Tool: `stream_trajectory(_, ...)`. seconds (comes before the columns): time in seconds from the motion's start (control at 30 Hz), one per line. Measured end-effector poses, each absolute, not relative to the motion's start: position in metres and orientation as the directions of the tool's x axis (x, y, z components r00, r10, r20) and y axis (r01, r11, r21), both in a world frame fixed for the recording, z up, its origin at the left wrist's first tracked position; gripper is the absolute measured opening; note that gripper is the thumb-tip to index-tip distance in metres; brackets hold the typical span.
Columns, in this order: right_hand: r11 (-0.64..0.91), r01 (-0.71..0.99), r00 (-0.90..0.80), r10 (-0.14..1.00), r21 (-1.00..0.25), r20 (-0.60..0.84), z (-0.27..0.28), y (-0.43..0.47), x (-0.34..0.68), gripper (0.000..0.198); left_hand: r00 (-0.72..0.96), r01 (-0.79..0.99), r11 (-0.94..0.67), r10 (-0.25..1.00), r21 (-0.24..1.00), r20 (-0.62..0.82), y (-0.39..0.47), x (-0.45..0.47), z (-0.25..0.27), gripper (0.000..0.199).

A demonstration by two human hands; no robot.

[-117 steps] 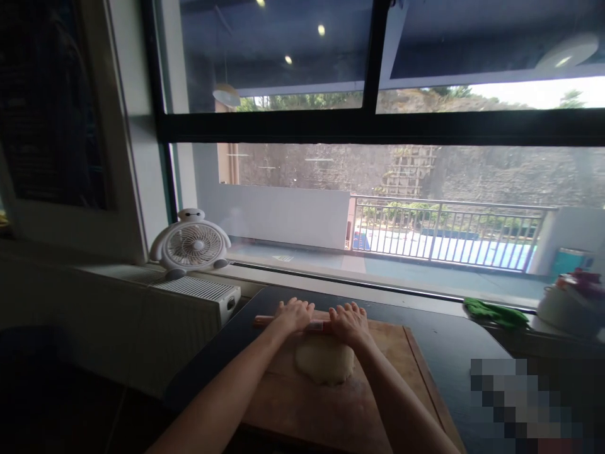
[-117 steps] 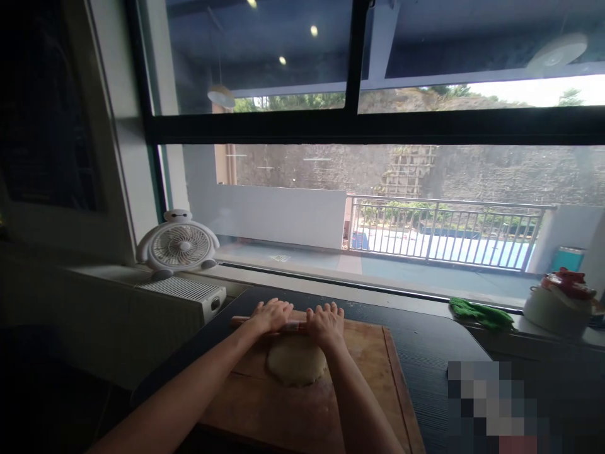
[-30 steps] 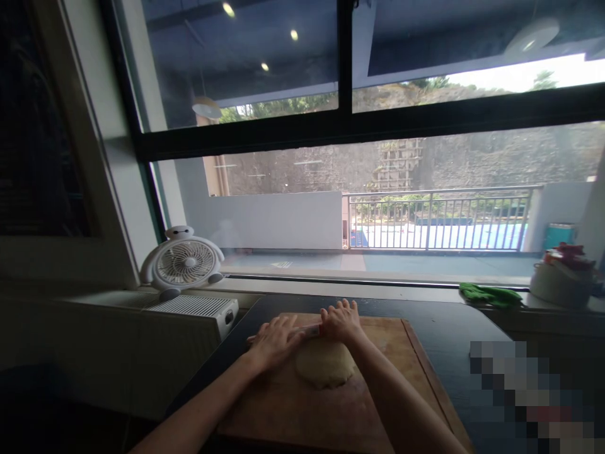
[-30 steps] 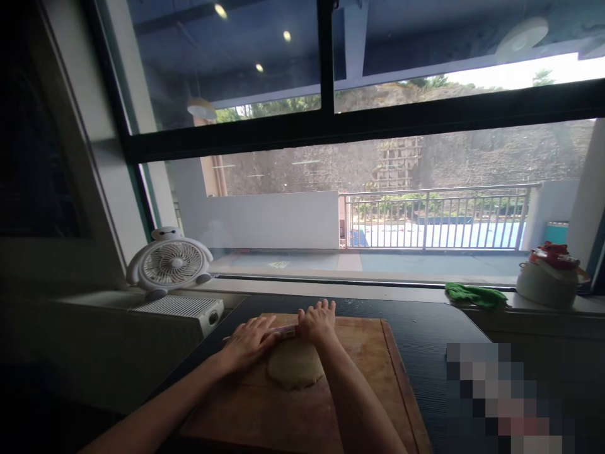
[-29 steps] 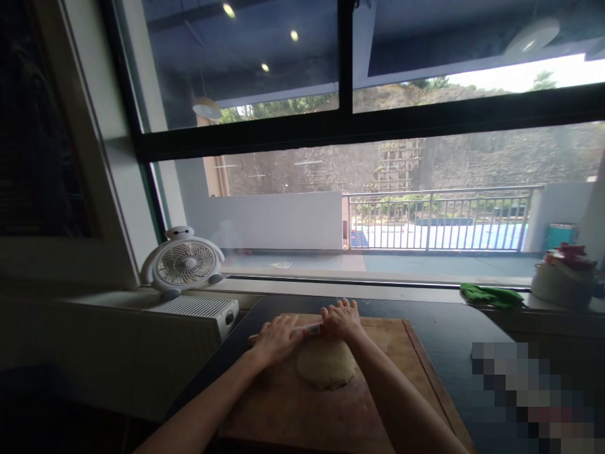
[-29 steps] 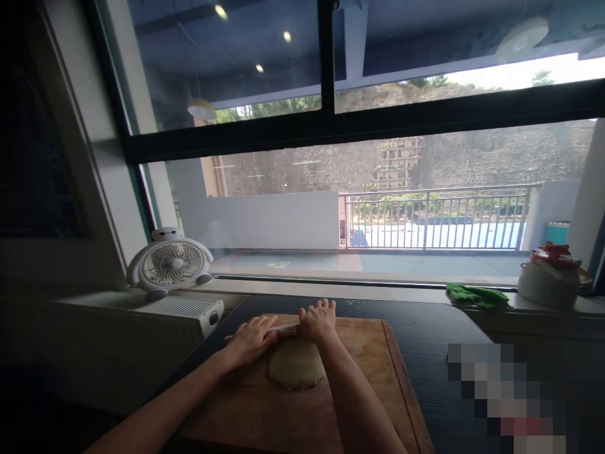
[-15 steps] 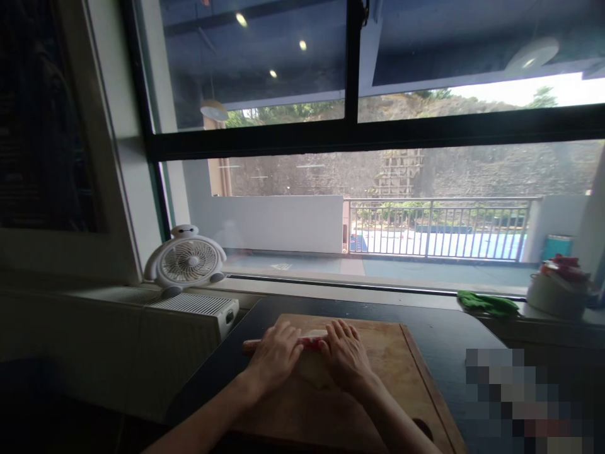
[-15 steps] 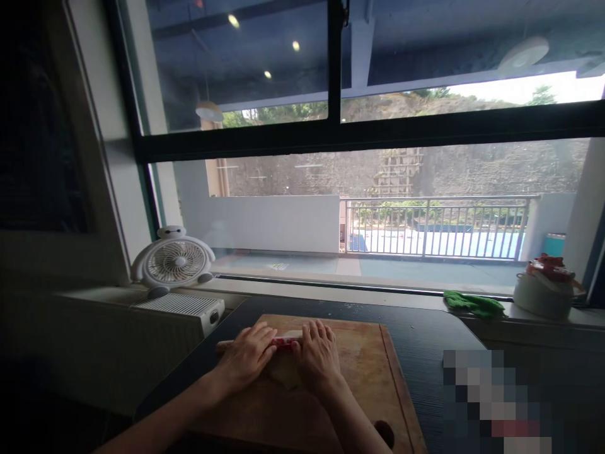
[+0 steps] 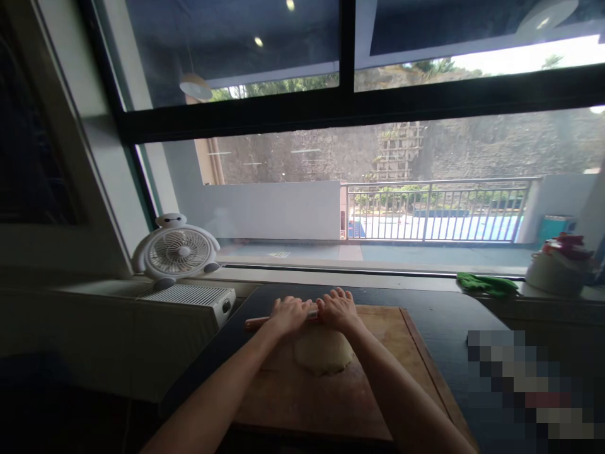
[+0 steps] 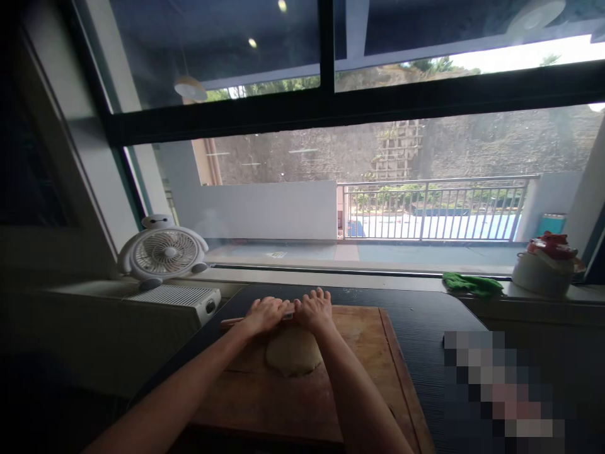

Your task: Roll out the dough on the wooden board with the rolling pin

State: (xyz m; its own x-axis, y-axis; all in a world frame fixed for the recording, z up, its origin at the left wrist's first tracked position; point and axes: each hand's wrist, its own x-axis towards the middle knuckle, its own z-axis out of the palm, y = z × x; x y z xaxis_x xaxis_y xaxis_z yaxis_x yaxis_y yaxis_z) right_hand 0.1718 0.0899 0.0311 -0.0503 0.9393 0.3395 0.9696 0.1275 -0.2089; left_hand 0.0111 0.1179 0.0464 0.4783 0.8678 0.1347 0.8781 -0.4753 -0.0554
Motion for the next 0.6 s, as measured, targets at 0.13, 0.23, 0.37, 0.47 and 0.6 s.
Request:
stream_trajectory(0.13,0.087,0.975,-0.018,0.948,-0.205,0.318,0.035,0.101,0.171,0.037,0.451,0.893,-0.447,0.886,-0.055,0.107,0.133,0.016,0.044,0.036)
stream_trajectory(0.23,0.118,0.974,-0.041,0.932,-0.195,0.361,0.033,0.07,0.168,0.041,0.457,0.889,-0.455,0.876,-0.051,0.156,0.114,0.013,0.042,0.041)
stream_trajectory(0.37,0.202,0.963,-0.103,0.891,-0.181,0.443,0.021,-0.001,0.167,0.042,0.534,0.833,-0.554,0.809,0.013,0.244,0.069,-0.007,0.035,0.045)
stream_trajectory(0.47,0.238,0.955,-0.136,0.879,-0.174,0.458,0.008,-0.039,0.169,0.046,0.624,0.749,-0.657,0.743,0.088,0.242,0.045,-0.027,0.027,0.046)
stream_trajectory(0.6,0.263,0.947,-0.158,0.88,-0.184,0.447,-0.005,-0.052,0.172,0.051,0.625,0.752,-0.654,0.747,0.082,0.225,0.045,-0.027,0.021,0.049)
